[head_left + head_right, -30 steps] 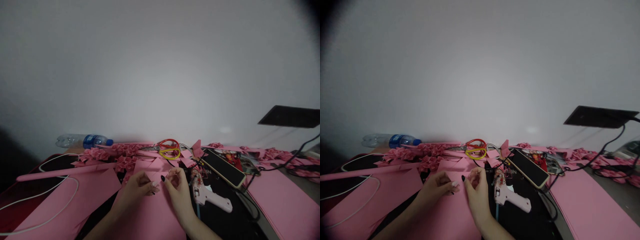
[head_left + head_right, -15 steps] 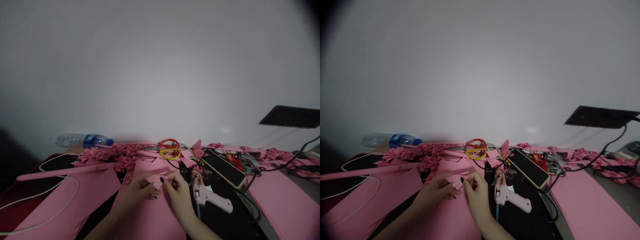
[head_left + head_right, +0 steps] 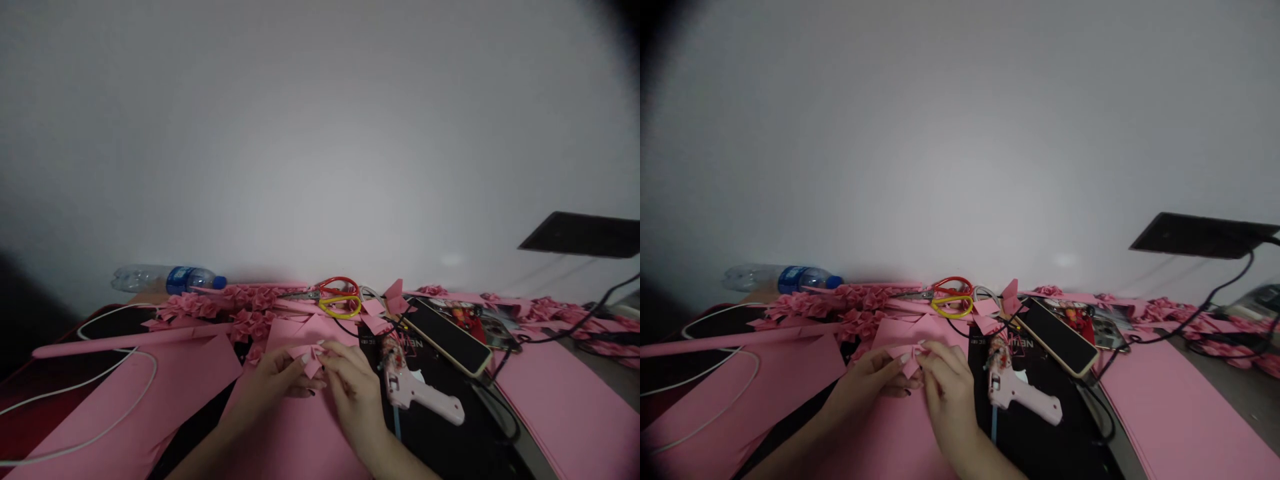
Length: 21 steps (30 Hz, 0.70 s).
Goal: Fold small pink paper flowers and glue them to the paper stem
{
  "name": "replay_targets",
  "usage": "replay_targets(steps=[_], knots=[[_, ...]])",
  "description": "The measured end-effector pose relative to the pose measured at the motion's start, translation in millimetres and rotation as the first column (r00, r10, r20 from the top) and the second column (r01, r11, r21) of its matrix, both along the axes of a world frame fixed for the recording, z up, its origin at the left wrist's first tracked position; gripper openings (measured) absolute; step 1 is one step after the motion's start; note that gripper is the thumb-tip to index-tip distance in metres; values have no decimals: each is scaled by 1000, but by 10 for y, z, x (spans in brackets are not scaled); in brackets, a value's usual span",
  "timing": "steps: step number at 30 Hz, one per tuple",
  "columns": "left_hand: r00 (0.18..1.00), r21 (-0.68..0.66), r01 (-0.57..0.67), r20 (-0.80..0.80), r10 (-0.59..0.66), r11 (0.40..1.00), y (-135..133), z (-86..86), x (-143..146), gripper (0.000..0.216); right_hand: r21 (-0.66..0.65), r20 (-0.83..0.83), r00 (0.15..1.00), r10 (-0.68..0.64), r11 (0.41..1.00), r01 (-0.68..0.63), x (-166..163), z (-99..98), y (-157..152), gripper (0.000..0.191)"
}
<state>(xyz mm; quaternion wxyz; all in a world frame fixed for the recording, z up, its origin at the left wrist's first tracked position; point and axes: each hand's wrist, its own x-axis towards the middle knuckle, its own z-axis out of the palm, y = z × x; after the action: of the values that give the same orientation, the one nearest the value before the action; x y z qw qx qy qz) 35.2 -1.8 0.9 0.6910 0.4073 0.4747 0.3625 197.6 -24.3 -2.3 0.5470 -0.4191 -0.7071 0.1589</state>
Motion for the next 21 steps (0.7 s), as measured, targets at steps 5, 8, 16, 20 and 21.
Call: replay_targets(steps=[5, 8, 16, 20, 21], knots=[[1000, -22, -5, -1, 5, 1000, 21, -13, -14, 56, 16, 95, 994, 53, 998, -55, 19, 2, -8, 36], [1000, -28, -7, 10, 8, 1000, 30, -16, -21, 56, -20, 145, 987, 71, 997, -69, 15, 6, -13, 36], [999, -31, -25, 31, 26, 999, 72, -55, -33, 58, -75, 205, 973, 103, 993, -89, 5, 37, -13, 40], [997, -23, 2, 74, 0, 1000, 87, -126, -45, 52, -86, 215, 970, 115, 991, -99, 9, 56, -17, 42], [996, -18, 16, 83, -14, 1000, 88, -135, -49, 51, -93, 214, 969, 120, 990, -102, 12, 61, -18, 41]])
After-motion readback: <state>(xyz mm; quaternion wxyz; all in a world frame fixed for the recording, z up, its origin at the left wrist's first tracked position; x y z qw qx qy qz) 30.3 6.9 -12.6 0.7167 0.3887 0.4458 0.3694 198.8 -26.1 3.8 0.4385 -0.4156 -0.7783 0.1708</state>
